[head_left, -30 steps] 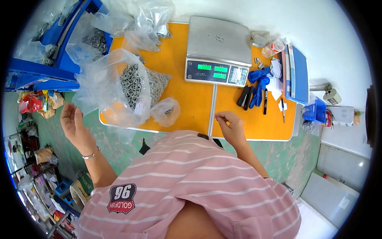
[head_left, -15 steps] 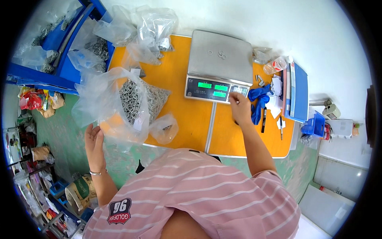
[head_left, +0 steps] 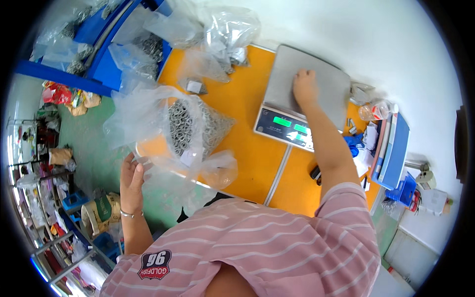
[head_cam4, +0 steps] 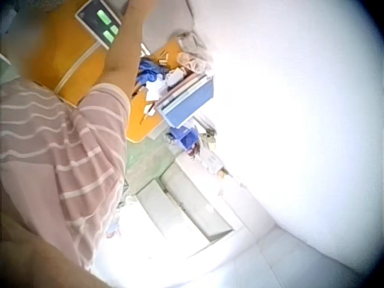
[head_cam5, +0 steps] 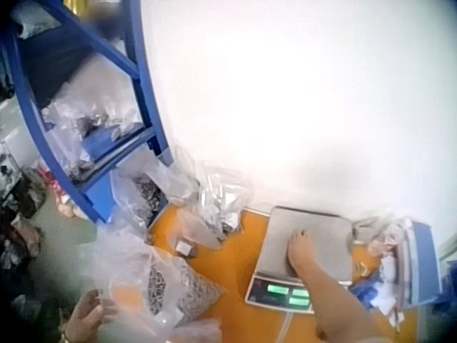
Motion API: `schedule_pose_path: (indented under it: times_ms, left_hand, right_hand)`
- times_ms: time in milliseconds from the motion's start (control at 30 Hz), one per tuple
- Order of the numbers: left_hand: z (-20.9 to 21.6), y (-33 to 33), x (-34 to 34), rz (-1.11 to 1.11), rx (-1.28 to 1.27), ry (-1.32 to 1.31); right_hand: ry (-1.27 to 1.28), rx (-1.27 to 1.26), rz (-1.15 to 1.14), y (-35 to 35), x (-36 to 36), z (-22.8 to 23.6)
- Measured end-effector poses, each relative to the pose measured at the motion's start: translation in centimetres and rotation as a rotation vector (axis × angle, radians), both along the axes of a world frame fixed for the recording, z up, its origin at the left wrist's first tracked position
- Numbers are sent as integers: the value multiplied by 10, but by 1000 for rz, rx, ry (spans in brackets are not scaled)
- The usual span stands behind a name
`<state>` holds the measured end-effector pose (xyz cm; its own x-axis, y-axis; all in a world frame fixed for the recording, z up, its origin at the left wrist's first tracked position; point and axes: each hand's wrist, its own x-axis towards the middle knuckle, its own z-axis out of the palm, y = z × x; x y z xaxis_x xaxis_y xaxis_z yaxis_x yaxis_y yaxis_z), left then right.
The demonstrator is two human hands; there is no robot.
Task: The person sorts small metal rings on a green table, then moves to a yellow table to weigh them on a digital scale. They place the rings into a plastic bag, write on a label with a marker, and attach it to the bag.
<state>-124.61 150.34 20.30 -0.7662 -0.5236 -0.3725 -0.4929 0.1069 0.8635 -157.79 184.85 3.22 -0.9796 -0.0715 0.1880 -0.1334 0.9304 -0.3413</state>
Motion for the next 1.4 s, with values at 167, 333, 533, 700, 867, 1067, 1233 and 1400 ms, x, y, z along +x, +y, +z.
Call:
schedule_pose_path:
  times_ms: [167, 333, 533, 700, 867, 1067, 1233, 1400]
  left_hand:
    - [-10, -6, -3, 71, 15, 78]
    - [-12, -7, -7, 238, 76, 226]
    - [-55, -42, 12, 41, -241, 158]
    - [-69, -33, 0, -355, -527, 180]
    - [-81, -25, -14, -519, -779, 287]
    - [-109, -2, -72, -352, -592, 581]
    - [-159, -6, -91, 271, 432, 635]
    - [-162, -46, -121, 299, -398, 541]
  right_hand:
    - [-74, 57, -10, 27, -17, -3]
    - [-373, -556, -62, 45, -14, 30]
    - [-441, -991, 553, -91, 86, 171]
    - [-89, -597, 1040, -178, 152, 195]
    - [-107, -578, 769, -139, 128, 184]
    - [-199, -402, 905, -144, 153, 78]
    - [13, -579, 884, -219, 156, 21]
    - [-37, -792, 571, -225, 148, 49]
